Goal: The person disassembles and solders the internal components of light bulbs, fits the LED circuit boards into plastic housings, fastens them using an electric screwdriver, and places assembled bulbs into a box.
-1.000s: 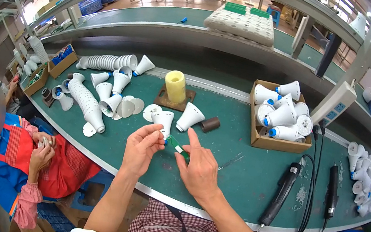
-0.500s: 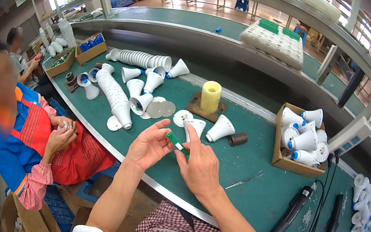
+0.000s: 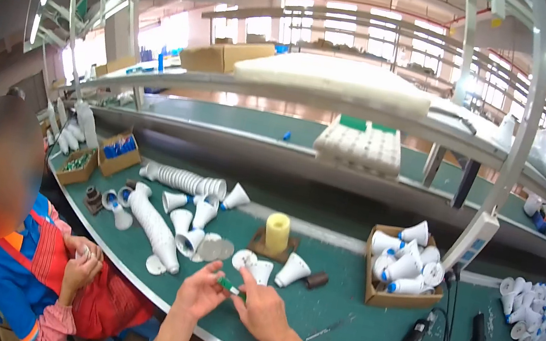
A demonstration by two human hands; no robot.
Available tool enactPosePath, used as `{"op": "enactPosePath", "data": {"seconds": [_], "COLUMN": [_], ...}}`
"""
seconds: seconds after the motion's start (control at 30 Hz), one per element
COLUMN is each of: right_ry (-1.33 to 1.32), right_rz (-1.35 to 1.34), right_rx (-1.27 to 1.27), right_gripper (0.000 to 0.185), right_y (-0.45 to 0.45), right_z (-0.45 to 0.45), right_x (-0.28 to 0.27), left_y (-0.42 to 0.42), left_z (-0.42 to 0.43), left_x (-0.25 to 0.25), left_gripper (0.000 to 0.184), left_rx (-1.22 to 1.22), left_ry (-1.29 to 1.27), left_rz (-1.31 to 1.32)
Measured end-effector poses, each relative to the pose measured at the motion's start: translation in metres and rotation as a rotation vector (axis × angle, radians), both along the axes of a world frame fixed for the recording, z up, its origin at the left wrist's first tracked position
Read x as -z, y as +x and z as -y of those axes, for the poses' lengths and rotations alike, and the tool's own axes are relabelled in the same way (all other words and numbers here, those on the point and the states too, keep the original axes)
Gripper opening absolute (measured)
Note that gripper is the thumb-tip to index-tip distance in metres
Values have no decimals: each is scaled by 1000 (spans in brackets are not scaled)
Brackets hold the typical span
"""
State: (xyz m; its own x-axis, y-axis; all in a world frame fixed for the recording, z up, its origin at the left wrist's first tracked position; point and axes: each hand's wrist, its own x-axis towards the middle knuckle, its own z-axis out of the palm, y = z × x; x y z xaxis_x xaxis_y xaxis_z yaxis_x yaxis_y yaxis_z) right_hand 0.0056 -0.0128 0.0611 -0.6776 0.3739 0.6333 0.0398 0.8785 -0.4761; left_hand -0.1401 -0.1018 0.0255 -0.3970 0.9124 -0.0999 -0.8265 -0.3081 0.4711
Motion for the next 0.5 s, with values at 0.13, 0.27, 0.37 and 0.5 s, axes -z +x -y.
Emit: {"op": "enactPosePath", "data": {"seconds": [0.13, 0.27, 0.37, 0.5], "right_ry": [-8, -60, -69, -215], "right_rz": [24, 129, 151, 181], "right_rx": [-32, -8, -67, -128], "right_gripper": [57, 55, 55, 53], "right_y": [-3, -5, -8, -12], "right_z": [-7, -9, -11, -15], "right_x": [-2, -3, -4, -4], "left_y": [-1, 3, 0, 1], "left_z": [-3, -3, -1, -3], "left_x": [-8, -9, -7, -11], "left_gripper": [33, 28, 26, 23], "left_rx": [-14, -106, -135, -125], "left_ry": [9, 2, -40, -48], "left_rz": [33, 17, -100, -49]}}
